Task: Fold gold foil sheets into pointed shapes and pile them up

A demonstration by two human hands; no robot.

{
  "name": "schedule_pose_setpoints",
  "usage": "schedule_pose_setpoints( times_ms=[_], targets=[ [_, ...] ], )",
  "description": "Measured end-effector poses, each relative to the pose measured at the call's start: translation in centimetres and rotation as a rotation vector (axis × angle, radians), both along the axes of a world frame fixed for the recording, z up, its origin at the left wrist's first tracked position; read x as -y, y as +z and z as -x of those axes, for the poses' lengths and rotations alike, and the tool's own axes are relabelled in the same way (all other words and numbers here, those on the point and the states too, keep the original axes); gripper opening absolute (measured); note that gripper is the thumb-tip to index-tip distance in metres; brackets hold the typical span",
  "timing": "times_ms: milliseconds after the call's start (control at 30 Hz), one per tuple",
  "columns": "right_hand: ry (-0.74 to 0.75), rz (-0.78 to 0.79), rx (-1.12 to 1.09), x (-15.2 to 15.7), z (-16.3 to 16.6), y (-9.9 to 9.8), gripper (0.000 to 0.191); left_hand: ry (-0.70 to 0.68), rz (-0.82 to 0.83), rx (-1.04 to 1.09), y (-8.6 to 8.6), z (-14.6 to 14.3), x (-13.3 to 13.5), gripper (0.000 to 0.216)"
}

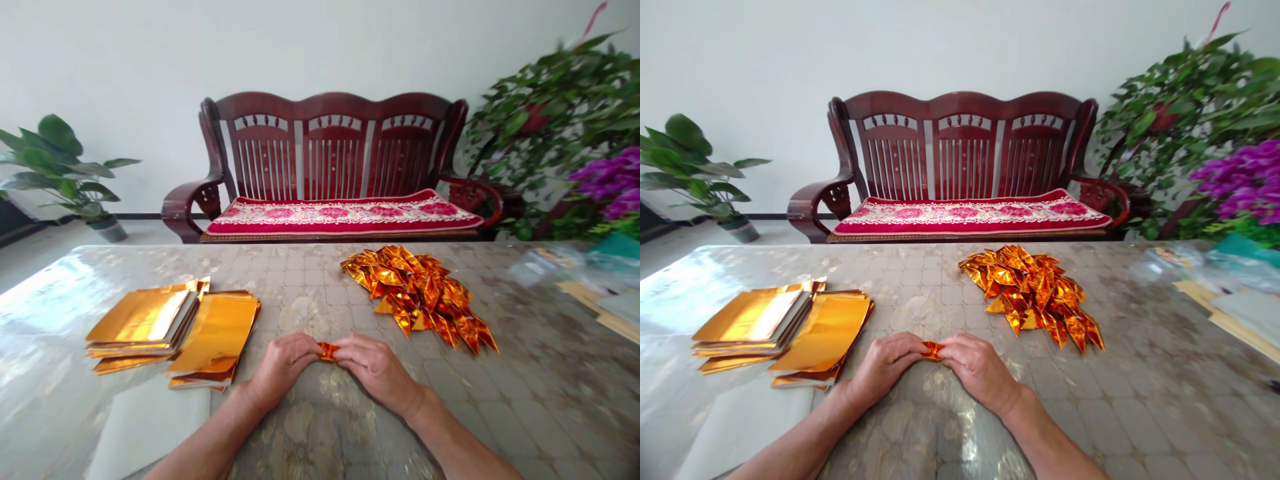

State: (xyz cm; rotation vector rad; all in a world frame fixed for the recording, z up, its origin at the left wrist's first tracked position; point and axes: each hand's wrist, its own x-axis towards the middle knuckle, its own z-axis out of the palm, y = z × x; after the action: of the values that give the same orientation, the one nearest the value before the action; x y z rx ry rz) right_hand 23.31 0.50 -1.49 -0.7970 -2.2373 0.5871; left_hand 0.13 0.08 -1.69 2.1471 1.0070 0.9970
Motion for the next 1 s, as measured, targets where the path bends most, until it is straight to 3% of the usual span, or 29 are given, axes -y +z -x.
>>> schedule_pose_setpoints(
  times_ms=[267, 567, 1000],
  targets=[
    [-0.061, 0.061, -0.120, 0.4, 0.5, -0.1, 0.019, 0.042, -0.034, -0.002, 0.2, -0.3, 0.3, 0.015],
    [-0.069, 0.102, -0.121, 0.7, 0.9, -0.2, 0.019, 0.063, 0.051, 0.006, 0.1, -0.7, 0.5, 0.017],
    [-0.140, 0.100, -0.159, 1.1, 1.5, -0.1, 0.021, 0.005, -0.013, 0.021, 0.0, -0.7, 0.4, 0.019]
  ],
)
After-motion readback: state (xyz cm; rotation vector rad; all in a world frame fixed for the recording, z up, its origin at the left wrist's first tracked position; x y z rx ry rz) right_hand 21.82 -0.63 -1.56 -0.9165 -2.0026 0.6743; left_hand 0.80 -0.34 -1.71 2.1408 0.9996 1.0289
